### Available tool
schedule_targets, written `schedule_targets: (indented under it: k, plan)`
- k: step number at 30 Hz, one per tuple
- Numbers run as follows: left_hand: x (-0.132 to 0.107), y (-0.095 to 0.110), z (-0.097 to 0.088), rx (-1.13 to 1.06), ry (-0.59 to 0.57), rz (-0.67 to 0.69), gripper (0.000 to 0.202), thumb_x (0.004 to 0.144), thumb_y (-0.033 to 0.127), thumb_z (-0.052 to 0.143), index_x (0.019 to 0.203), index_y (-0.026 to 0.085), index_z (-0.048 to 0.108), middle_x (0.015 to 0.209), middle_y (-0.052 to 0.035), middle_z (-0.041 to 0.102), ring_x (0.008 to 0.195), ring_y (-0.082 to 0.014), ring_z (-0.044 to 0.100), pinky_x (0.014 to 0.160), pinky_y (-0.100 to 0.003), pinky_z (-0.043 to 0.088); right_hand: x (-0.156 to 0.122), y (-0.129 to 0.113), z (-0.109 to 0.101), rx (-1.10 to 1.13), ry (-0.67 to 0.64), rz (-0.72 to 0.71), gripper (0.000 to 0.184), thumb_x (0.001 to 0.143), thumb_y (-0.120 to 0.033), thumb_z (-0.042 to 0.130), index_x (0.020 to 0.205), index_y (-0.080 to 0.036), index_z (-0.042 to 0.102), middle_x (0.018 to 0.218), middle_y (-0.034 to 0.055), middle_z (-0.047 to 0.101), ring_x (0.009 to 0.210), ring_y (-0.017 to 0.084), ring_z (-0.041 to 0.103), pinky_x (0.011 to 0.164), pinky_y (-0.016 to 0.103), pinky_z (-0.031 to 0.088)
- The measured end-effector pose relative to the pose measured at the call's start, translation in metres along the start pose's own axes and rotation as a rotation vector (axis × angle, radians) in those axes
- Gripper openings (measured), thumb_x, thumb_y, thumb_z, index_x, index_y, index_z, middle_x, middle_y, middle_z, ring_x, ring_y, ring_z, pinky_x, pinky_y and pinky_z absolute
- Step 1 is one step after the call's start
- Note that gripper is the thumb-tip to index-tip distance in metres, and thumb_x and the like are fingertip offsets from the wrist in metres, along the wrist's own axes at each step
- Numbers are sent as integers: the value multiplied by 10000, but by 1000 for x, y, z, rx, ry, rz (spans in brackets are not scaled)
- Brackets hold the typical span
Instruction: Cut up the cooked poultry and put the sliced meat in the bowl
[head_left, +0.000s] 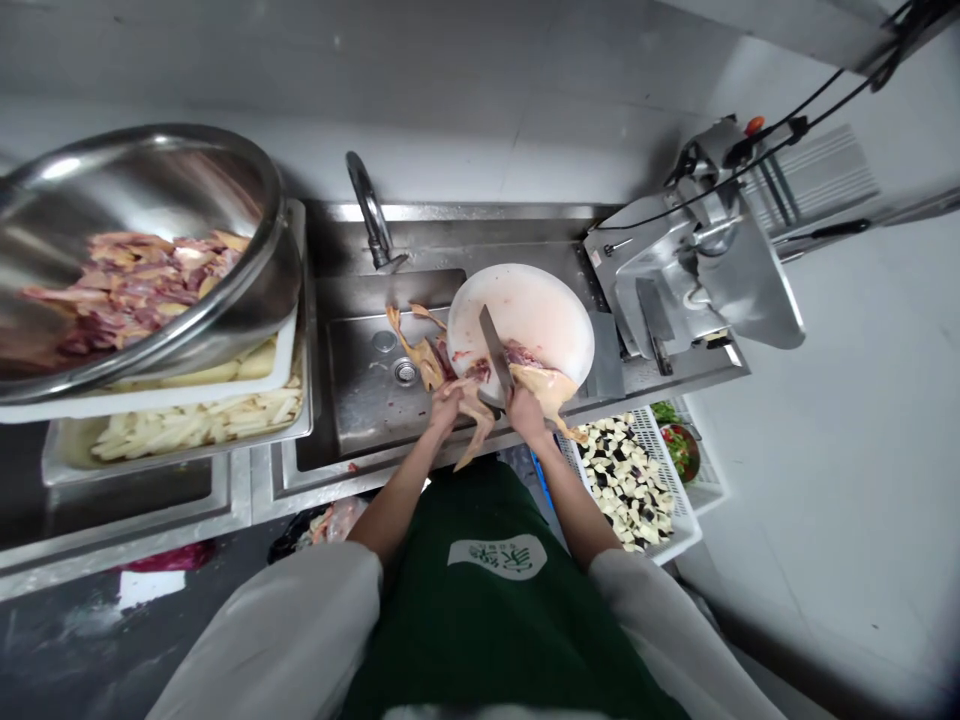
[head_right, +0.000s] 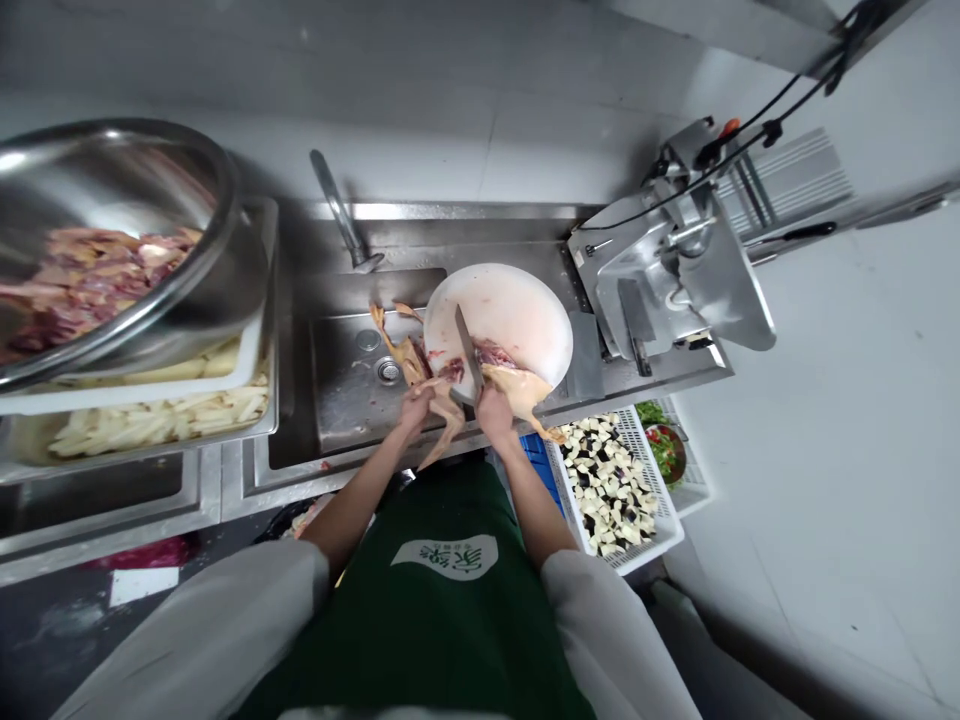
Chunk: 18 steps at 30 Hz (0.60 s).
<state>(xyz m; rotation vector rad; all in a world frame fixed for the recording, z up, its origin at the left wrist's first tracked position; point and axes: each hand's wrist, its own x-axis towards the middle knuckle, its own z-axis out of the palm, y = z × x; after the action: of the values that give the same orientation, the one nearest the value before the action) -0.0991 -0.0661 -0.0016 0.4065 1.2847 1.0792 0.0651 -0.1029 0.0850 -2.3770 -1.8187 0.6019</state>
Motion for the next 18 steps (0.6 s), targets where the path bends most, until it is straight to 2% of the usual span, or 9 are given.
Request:
schedule_targets:
  k: [3,6,8,9,10,12,15,18]
  plan:
    - [-11,18,-39,-134,-10,-9,233,584,186,699,803,195,621,749,2,697,677,-173,685,645,-265,553,32,-5,-4,94,-3,55,351,1010,-252,426,1171,-43,657,1060,260,722,980,319,704,859,388,516]
    - [-13,45,-70,-199,-106,19,280,557,200,737,794,198,588,794,-7,719,721,-222,726,706,-335,592,38,7,-17,215,-44,33,308,989,-298,463,1059,-113,699,954,189,750,883,278,713,810,347,525]
    - [-11,63,-75,-233,-133,49,365,571,213,778,879,204,583,891,-20,744,788,-249,750,747,-372,609,27,24,-29,287,-19,-14,321,988,-357,457,1019,-148,698,904,145,753,843,252,710,781,318,524]
    - [-8,72,-71,-246,-124,71,406,590,219,795,933,211,579,934,-23,750,815,-249,755,758,-379,613,19,34,-36,326,27,-35,349,990,-398,442,1002,-155,692,893,136,750,839,247,707,772,312,523]
    - [-4,81,-62,-255,-108,98,430,623,227,805,983,221,570,965,-23,751,835,-242,755,767,-380,616,10,45,-43,372,94,-37,389,994,-447,419,980,-161,682,869,130,745,828,246,705,758,312,521]
    - [11,97,-30,-268,-86,150,396,714,243,794,1028,230,552,982,-23,746,873,-218,749,789,-374,620,-10,68,-57,442,213,33,463,986,-558,393,878,-182,641,714,96,704,686,227,679,665,301,507]
    - [45,115,45,-246,-151,174,270,850,287,730,1014,217,527,1006,-35,722,973,-190,727,862,-357,607,-36,101,-75,573,288,179,526,961,-684,375,727,-235,519,479,3,557,438,169,553,498,265,429]
    - [76,122,116,-128,-193,161,292,870,314,732,1030,207,513,984,-36,695,950,-168,705,854,-331,591,-57,132,-82,671,321,276,562,935,-745,376,646,-265,424,387,-33,463,349,144,476,433,255,386]
